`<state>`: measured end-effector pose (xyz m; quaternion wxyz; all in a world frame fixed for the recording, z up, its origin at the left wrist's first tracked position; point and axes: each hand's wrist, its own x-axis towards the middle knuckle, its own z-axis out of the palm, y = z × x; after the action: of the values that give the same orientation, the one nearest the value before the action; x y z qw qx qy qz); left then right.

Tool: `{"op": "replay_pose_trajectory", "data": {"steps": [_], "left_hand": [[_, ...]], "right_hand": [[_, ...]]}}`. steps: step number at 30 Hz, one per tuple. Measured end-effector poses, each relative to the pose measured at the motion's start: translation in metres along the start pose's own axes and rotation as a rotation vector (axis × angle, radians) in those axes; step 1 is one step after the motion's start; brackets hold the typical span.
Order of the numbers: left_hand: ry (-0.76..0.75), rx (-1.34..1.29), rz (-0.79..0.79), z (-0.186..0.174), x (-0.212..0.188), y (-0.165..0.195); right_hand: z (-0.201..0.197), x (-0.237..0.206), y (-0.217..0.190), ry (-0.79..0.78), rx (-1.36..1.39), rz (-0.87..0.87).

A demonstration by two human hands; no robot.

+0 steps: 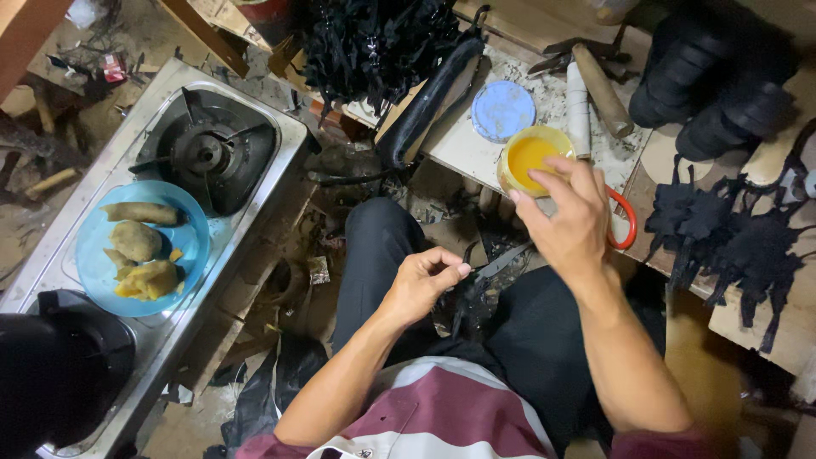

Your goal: The person repeatedly picks small black rubber pieces from a pile, folds and aligns them by hand, and places them into a larger black shoe component held on the lap. The process is repeated for multiple pieces, with occasional adjustments to the alignment of the parts.

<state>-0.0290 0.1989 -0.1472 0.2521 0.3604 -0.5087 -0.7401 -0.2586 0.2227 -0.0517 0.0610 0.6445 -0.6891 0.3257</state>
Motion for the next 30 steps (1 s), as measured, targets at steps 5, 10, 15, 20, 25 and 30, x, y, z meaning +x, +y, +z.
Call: {"op": "replay_pose_trajectory", "data": {"steps": [5, 10, 15, 20, 25, 30], "left_hand": [[0.032, -0.216, -0.035, 0.001, 0.004, -0.01], [0.03, -0.364, -0.067, 0.0, 0.008, -0.007], [0.003, -0.56, -0.155, 0.001, 0.011, -0.004], [0.005, -0.629, -0.165, 0.003, 0.018, -0.004], [-0.046, -0.637, -0.151, 0.004, 0.023, 0.0], [-0.066, -0.69, -0.174, -0.002, 0.017, 0.013]], "right_hand": [[0.003, 0.017, 0.015, -0.087, -0.181, -0.09], [0.005, 0.018, 0.026, -0.143, -0.241, -0.089], [0.002, 0.006, 0.033, 0.015, -0.155, -0.109], [-0.002, 0.007, 0.036, 0.015, 0.092, -0.016], [-0.009, 0.01, 0.021, -0.047, 0.111, -0.072], [-0.012, -0.014, -0.015, -0.117, 0.29, -0.023]]}}
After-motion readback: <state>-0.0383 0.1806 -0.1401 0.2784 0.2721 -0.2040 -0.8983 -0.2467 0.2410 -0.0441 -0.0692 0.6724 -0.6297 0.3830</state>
